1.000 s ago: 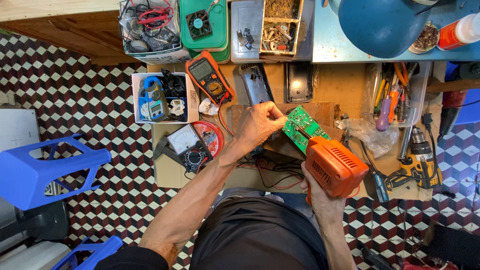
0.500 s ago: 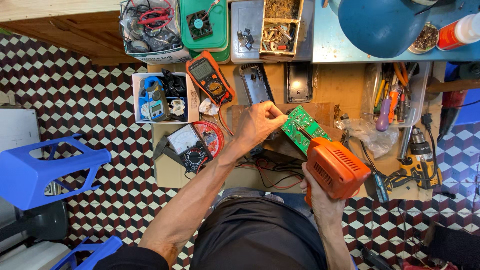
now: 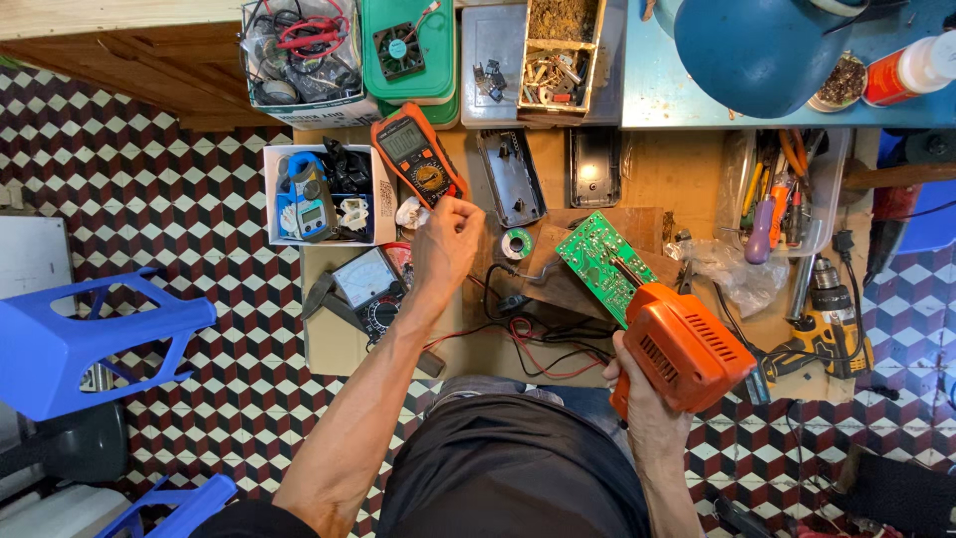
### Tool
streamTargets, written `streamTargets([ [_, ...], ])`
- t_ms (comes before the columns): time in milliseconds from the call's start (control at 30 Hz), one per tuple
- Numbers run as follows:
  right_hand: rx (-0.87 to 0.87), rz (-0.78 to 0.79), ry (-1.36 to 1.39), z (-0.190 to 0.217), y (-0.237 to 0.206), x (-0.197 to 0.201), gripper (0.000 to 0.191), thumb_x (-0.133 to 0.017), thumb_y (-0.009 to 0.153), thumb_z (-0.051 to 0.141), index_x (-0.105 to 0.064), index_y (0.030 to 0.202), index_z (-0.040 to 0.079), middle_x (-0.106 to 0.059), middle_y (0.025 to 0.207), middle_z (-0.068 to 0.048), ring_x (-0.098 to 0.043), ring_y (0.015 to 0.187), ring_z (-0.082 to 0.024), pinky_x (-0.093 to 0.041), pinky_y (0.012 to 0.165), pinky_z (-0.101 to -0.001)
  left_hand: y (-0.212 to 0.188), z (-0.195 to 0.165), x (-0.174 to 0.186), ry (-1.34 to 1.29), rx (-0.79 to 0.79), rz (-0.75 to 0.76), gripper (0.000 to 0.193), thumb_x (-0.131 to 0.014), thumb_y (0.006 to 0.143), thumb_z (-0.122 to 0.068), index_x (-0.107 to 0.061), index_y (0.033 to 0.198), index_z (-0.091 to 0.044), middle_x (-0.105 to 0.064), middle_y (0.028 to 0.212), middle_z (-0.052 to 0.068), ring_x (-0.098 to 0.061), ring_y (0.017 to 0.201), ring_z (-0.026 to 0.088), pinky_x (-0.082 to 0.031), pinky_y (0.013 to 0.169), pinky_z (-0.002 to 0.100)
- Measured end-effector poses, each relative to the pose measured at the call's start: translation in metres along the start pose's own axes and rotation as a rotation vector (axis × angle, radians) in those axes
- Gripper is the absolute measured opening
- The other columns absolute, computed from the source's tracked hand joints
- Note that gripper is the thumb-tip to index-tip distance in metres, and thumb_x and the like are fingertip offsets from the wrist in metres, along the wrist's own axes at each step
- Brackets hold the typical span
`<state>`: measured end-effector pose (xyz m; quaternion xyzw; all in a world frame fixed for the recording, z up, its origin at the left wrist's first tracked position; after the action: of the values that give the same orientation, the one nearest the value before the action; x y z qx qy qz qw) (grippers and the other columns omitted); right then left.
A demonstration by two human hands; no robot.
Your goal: The person inspects a green circuit board, then uses a heat gun to apply heat to specific areas while holding the board steady. They flip the board to check both sides and continue heating different spots. The person also handles a multimeter and other tools on the workbench.
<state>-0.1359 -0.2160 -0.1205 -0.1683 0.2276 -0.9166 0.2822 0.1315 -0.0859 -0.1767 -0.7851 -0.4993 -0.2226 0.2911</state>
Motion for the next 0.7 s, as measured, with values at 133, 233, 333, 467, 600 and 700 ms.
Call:
streamTargets([
  [133, 0.103, -0.013, 0.046, -0.021, 0.004, 0.009, 0.019, -0.069, 0.098, 0.017, -0.068, 0.111, 0.002, -0.067, 0.078, -0.005, -0.064, 0.071, -0.011, -0.055, 0.068, -0.0277, -0.029, -0.036, 0.022, 0.175, -0.654, -0.435, 0.037, -0.076, 0.087, -0.015, -0.061, 0.116, 0.001, -0.070, 0.108, 0.018, -0.067, 0.094, 0.034, -0.055, 0.082, 0.041],
  [233, 0.128, -0.089, 0.021, -0.043, 0.012, 0.022, 0.018, -0.068, 0.101, 0.011, -0.065, 0.114, 0.000, -0.067, 0.085, -0.009, -0.064, 0.075, -0.015, -0.054, 0.070, -0.0304, -0.057, -0.052, -0.002, -0.113, -0.447, -0.124, 0.032, -0.075, 0.092, -0.015, -0.064, 0.120, -0.004, -0.070, 0.103, 0.013, -0.069, 0.091, 0.027, -0.056, 0.081, 0.038],
  [333, 0.166, -0.211, 0.519, -0.058, 0.014, 0.055, 0.027, -0.067, 0.096, 0.005, -0.060, 0.122, 0.005, -0.067, 0.109, -0.007, -0.066, 0.096, -0.015, -0.059, 0.086, -0.0308, -0.093, -0.050, -0.038, -0.412, -0.057, 0.187, 0.031, -0.075, 0.092, -0.021, -0.066, 0.116, -0.003, -0.074, 0.096, 0.010, -0.071, 0.081, 0.016, -0.058, 0.071, 0.031],
  [467, 0.564, -0.527, -0.278, -0.058, 0.007, 0.103, 0.051, -0.072, 0.096, 0.010, -0.048, 0.140, 0.001, -0.059, 0.129, -0.014, -0.059, 0.116, -0.024, -0.051, 0.097, -0.0377, -0.122, -0.022, -0.084, -0.676, 0.262, 0.382, 0.038, -0.074, 0.091, -0.024, -0.062, 0.117, 0.001, -0.075, 0.094, 0.013, -0.072, 0.076, 0.013, -0.061, 0.066, 0.027],
  [600, 0.251, -0.709, -0.695, -0.051, 0.044, 0.139, 0.053, -0.081, 0.085, 0.022, -0.054, 0.126, 0.000, -0.062, 0.119, -0.020, -0.061, 0.113, -0.041, -0.048, 0.092, -0.0512, -0.130, 0.001, -0.113, -0.734, 0.286, 0.384, 0.046, -0.075, 0.088, -0.021, -0.056, 0.123, 0.003, -0.075, 0.099, 0.011, -0.072, 0.080, 0.013, -0.060, 0.070, 0.027],
  [700, 0.178, -0.740, -0.662, -0.038, 0.102, 0.148, 0.052, -0.077, 0.086, 0.023, -0.053, 0.125, 0.000, -0.060, 0.119, -0.022, -0.059, 0.113, -0.045, -0.046, 0.091, -0.0552, -0.124, 0.004, -0.120, -0.729, 0.310, 0.388, 0.050, -0.077, 0.087, -0.023, -0.056, 0.124, 0.003, -0.075, 0.100, 0.011, -0.071, 0.082, 0.014, -0.059, 0.071, 0.027],
])
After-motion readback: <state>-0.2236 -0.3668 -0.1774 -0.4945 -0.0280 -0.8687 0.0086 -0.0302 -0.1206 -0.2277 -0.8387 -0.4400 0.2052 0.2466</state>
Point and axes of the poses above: each hand's wrist, its own y-axis towards the middle knuckle, its own x-axis out of the back of the hand, z = x × y, the point moved 2 cm from there along y, towards the middle knuckle
